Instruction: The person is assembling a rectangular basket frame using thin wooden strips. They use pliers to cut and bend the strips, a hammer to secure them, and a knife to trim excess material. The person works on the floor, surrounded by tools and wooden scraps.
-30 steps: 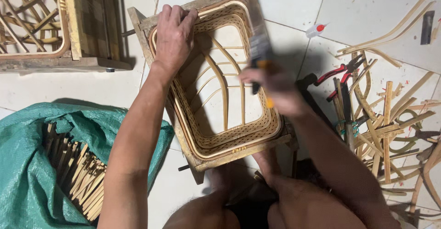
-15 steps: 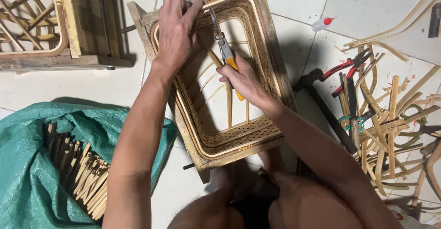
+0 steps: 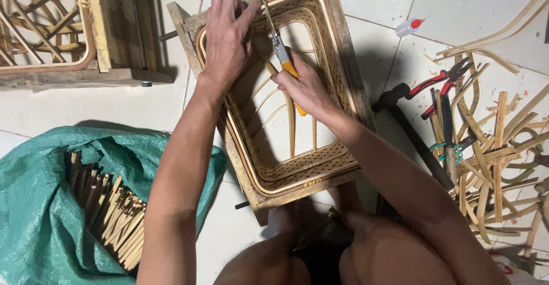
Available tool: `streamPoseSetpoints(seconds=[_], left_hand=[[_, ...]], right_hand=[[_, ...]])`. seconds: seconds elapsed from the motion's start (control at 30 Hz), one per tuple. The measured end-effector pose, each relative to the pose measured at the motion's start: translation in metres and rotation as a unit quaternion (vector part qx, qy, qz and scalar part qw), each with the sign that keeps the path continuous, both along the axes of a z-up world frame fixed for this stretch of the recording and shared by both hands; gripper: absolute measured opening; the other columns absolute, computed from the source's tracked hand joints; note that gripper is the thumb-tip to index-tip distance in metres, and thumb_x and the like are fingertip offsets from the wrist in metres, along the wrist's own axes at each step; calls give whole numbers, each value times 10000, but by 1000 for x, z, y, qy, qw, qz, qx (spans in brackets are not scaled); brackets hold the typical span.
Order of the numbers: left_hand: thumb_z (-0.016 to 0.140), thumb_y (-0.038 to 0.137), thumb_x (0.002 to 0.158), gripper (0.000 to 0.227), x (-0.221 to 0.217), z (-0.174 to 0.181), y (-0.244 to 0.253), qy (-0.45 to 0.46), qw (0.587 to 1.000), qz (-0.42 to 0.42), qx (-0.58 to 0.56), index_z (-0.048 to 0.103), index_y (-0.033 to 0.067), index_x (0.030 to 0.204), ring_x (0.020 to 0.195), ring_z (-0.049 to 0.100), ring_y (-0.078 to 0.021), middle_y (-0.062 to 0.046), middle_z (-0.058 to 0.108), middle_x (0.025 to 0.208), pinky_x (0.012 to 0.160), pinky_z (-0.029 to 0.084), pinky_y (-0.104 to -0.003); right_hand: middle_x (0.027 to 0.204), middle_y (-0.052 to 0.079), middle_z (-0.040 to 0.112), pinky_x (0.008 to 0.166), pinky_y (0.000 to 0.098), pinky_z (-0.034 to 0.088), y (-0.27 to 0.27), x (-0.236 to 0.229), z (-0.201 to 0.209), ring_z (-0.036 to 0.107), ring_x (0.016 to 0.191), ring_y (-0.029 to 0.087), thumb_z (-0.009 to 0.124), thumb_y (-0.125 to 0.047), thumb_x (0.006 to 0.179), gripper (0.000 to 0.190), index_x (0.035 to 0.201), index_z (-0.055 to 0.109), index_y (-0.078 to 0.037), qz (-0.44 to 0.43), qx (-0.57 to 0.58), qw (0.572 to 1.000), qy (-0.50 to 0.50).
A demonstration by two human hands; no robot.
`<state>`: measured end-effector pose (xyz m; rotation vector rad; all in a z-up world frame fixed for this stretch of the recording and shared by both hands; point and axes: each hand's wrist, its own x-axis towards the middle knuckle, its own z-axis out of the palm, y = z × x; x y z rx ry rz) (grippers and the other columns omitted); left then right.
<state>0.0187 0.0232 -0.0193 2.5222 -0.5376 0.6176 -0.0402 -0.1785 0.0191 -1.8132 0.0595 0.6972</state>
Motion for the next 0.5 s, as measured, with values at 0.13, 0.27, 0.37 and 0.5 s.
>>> streamPoseSetpoints(seconds=[0.13, 0.27, 0.37, 0.5], left_hand=[[771, -56, 864, 444, 2, -4, 0, 12, 1000, -4, -3, 725, 33, 1297, 981, 495, -253, -82, 540, 1026, 879, 475, -419], [751, -71, 865, 439, 0, -4, 4, 6, 1000, -1, 4, 727, 22, 1293, 992, 498, -249, -83, 555, 1040, 876, 482, -407], [752, -58, 899, 409, 4, -4, 2, -11, 1000, 0, 5, 722, 23, 1298, 972, 487, -242, -74, 543, 1023, 853, 470, -395], [755, -67, 858, 426, -1, 0, 3, -3, 1000, -4, 7, 721, 8, 1277, 961, 479, -268, -102, 504, 980, 841, 462, -409]], right_hand=[[890, 82, 601, 723, 381, 582, -2, 5, -1, 657, 777, 201, 578, -279, 881, 651, 1464, 404, -47, -8, -20, 1000, -1], [758, 38, 548, 595, 398, 516, 5, 5, -8, 583, 645, 188, 568, -183, 863, 390, 1223, 531, -37, -7, -75, 997, -18], [762, 32, 544, 559, 399, 489, 3, 7, -20, 554, 633, 166, 573, -154, 864, 243, 1078, 527, -47, -7, -74, 996, -55], [731, 60, 575, 589, 395, 476, -2, 6, -36, 562, 630, 171, 583, -165, 868, 162, 972, 521, -58, -20, -61, 993, -99]])
